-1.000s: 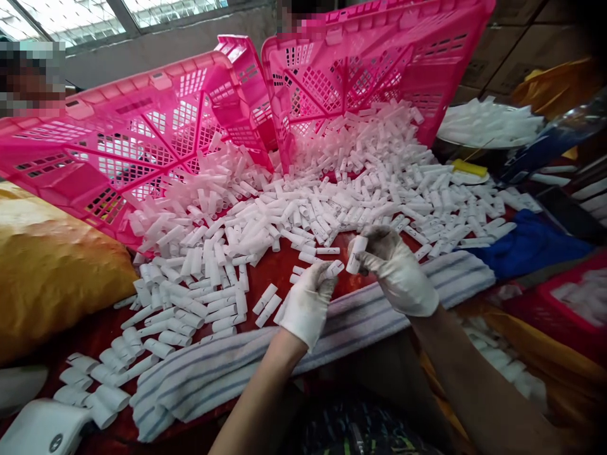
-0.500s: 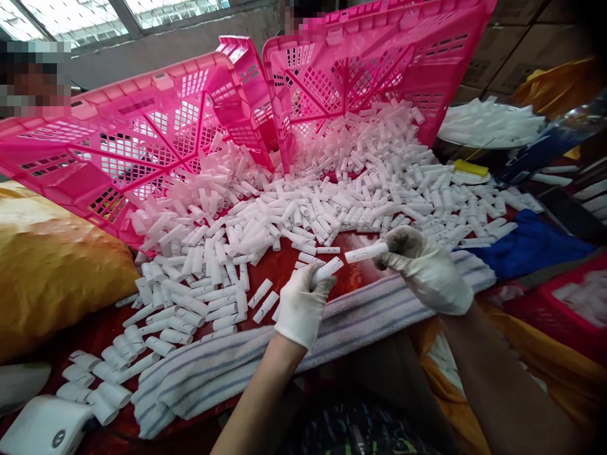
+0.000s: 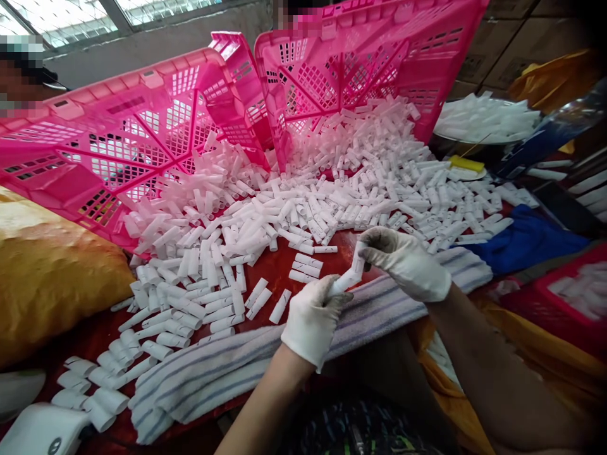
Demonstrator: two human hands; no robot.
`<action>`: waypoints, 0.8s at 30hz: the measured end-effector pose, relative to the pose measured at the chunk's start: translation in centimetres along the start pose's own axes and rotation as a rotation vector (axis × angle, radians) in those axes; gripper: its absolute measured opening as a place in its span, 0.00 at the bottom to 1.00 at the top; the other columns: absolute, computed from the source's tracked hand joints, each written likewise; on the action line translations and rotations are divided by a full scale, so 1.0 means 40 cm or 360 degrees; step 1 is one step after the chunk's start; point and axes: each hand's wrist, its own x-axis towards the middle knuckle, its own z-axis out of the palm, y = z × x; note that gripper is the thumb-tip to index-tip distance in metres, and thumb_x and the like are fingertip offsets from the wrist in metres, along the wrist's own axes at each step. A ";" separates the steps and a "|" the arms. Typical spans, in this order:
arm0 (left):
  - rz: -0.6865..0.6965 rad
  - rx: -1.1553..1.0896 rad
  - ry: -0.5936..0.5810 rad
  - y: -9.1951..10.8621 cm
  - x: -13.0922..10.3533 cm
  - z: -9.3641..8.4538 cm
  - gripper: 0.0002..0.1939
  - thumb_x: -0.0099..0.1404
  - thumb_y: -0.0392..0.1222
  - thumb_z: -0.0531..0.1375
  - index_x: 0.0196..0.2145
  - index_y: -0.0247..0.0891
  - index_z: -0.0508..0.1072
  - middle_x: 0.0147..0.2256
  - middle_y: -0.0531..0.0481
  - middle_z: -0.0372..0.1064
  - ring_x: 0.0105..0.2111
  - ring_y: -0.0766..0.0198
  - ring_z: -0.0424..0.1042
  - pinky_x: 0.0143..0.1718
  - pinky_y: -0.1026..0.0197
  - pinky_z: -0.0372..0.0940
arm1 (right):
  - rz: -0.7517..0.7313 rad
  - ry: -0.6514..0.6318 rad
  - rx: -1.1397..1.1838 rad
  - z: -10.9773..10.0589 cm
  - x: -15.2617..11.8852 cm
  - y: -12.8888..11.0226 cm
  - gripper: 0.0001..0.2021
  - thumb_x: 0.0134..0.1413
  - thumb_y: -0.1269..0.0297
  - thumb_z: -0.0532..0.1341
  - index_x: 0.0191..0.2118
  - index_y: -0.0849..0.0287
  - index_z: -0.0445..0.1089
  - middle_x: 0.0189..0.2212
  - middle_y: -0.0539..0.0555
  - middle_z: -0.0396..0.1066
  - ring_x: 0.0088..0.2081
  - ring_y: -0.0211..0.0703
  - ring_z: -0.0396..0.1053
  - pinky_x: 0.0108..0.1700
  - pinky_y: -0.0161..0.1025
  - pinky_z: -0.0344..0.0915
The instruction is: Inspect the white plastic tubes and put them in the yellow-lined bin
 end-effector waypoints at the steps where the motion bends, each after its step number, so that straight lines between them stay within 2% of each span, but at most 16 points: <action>1: -0.0041 0.0003 0.0048 0.007 -0.002 0.007 0.13 0.61 0.45 0.63 0.43 0.38 0.77 0.33 0.50 0.75 0.32 0.65 0.72 0.37 0.65 0.67 | -0.0040 0.0104 0.0003 0.013 -0.004 0.007 0.18 0.35 0.52 0.73 0.29 0.57 0.70 0.22 0.47 0.69 0.22 0.34 0.64 0.25 0.35 0.64; 3: -0.0121 -0.0013 0.0182 0.019 -0.004 0.017 0.15 0.61 0.47 0.63 0.43 0.38 0.77 0.33 0.49 0.74 0.31 0.64 0.72 0.37 0.64 0.67 | -0.0111 0.0314 0.0020 0.034 -0.011 0.024 0.18 0.37 0.50 0.72 0.28 0.57 0.69 0.21 0.46 0.67 0.22 0.33 0.62 0.25 0.34 0.62; 5: -0.0210 -0.0091 0.0212 0.028 -0.002 0.019 0.16 0.59 0.48 0.64 0.41 0.37 0.77 0.32 0.50 0.73 0.31 0.64 0.71 0.36 0.64 0.66 | -0.0126 0.0369 0.0017 0.044 -0.017 0.039 0.18 0.38 0.50 0.71 0.28 0.57 0.69 0.22 0.46 0.67 0.23 0.33 0.62 0.26 0.34 0.62; 6: -0.0289 -0.0175 0.0144 0.032 0.000 0.018 0.16 0.59 0.50 0.64 0.40 0.36 0.78 0.30 0.50 0.72 0.29 0.65 0.69 0.34 0.65 0.65 | -0.0104 0.0310 0.0001 0.045 -0.018 0.045 0.18 0.38 0.50 0.71 0.29 0.57 0.69 0.22 0.47 0.67 0.23 0.34 0.62 0.26 0.34 0.62; 9: -0.0591 -0.0522 -0.0228 0.045 0.007 0.008 0.20 0.61 0.56 0.59 0.32 0.34 0.77 0.22 0.54 0.64 0.21 0.71 0.59 0.22 0.68 0.58 | -0.0012 -0.0001 -0.0018 0.042 -0.017 0.055 0.18 0.37 0.50 0.71 0.29 0.57 0.71 0.23 0.48 0.68 0.24 0.35 0.63 0.27 0.35 0.64; 10: -0.0647 -0.0578 -0.0289 0.048 0.009 0.005 0.21 0.61 0.57 0.59 0.30 0.34 0.76 0.21 0.55 0.61 0.20 0.72 0.56 0.21 0.68 0.55 | -0.0014 -0.0066 -0.0019 0.042 -0.016 0.057 0.18 0.38 0.50 0.71 0.29 0.57 0.71 0.24 0.48 0.68 0.25 0.35 0.64 0.29 0.36 0.65; 11: -0.0648 -0.0586 -0.0276 0.050 0.011 0.003 0.21 0.61 0.57 0.59 0.30 0.34 0.76 0.20 0.55 0.60 0.20 0.73 0.54 0.20 0.68 0.53 | -0.0048 -0.0092 -0.0020 0.041 -0.015 0.059 0.17 0.39 0.50 0.71 0.30 0.57 0.71 0.26 0.49 0.69 0.27 0.36 0.65 0.32 0.37 0.66; 14: -0.0465 -0.0473 -0.0010 0.053 0.014 0.003 0.18 0.58 0.54 0.63 0.32 0.35 0.76 0.22 0.56 0.59 0.22 0.73 0.55 0.23 0.69 0.54 | -0.0251 -0.0059 -0.0063 0.039 -0.016 0.067 0.13 0.45 0.52 0.68 0.30 0.56 0.72 0.33 0.51 0.69 0.36 0.40 0.68 0.41 0.39 0.68; 15: -0.0441 -0.0467 0.0017 0.053 0.015 0.005 0.18 0.57 0.55 0.63 0.32 0.35 0.76 0.22 0.56 0.59 0.22 0.73 0.55 0.23 0.69 0.54 | -0.0313 -0.0058 -0.0079 0.036 -0.017 0.070 0.12 0.47 0.53 0.67 0.30 0.55 0.72 0.35 0.51 0.69 0.38 0.40 0.68 0.43 0.39 0.67; 16: -0.0468 -0.0502 -0.0034 0.053 0.016 0.006 0.19 0.57 0.56 0.63 0.31 0.34 0.76 0.22 0.56 0.58 0.22 0.73 0.54 0.22 0.69 0.53 | -0.0361 -0.0070 -0.0088 0.033 -0.019 0.073 0.10 0.49 0.54 0.67 0.30 0.55 0.72 0.36 0.52 0.68 0.40 0.40 0.68 0.45 0.39 0.67; 19: -0.0712 -0.0701 -0.0394 0.055 0.014 0.013 0.25 0.59 0.62 0.59 0.29 0.33 0.74 0.19 0.56 0.57 0.18 0.74 0.51 0.18 0.68 0.49 | -0.0420 -0.0147 -0.0100 0.021 -0.027 0.080 0.08 0.51 0.56 0.66 0.31 0.54 0.72 0.38 0.52 0.68 0.41 0.41 0.67 0.46 0.40 0.67; 20: -0.0722 -0.0708 -0.0430 0.055 0.013 0.017 0.26 0.60 0.62 0.57 0.29 0.33 0.74 0.19 0.55 0.58 0.18 0.74 0.51 0.17 0.68 0.49 | -0.0421 -0.0151 -0.0097 0.020 -0.030 0.081 0.08 0.52 0.57 0.65 0.31 0.54 0.72 0.37 0.52 0.68 0.41 0.41 0.67 0.46 0.40 0.67; 21: -0.0657 -0.0650 -0.0386 0.054 0.010 0.023 0.25 0.61 0.62 0.57 0.30 0.33 0.74 0.20 0.55 0.60 0.18 0.73 0.54 0.18 0.68 0.51 | -0.0413 -0.0122 -0.0091 0.020 -0.033 0.080 0.07 0.52 0.57 0.65 0.30 0.54 0.72 0.37 0.51 0.68 0.41 0.40 0.68 0.46 0.39 0.67; 24: -0.0217 -0.0233 -0.0015 0.043 0.003 0.046 0.18 0.65 0.54 0.57 0.37 0.36 0.76 0.27 0.51 0.69 0.26 0.68 0.66 0.30 0.66 0.62 | -0.0310 0.0027 -0.0080 0.031 -0.041 0.073 0.09 0.53 0.56 0.64 0.30 0.55 0.70 0.36 0.51 0.69 0.39 0.40 0.68 0.45 0.38 0.67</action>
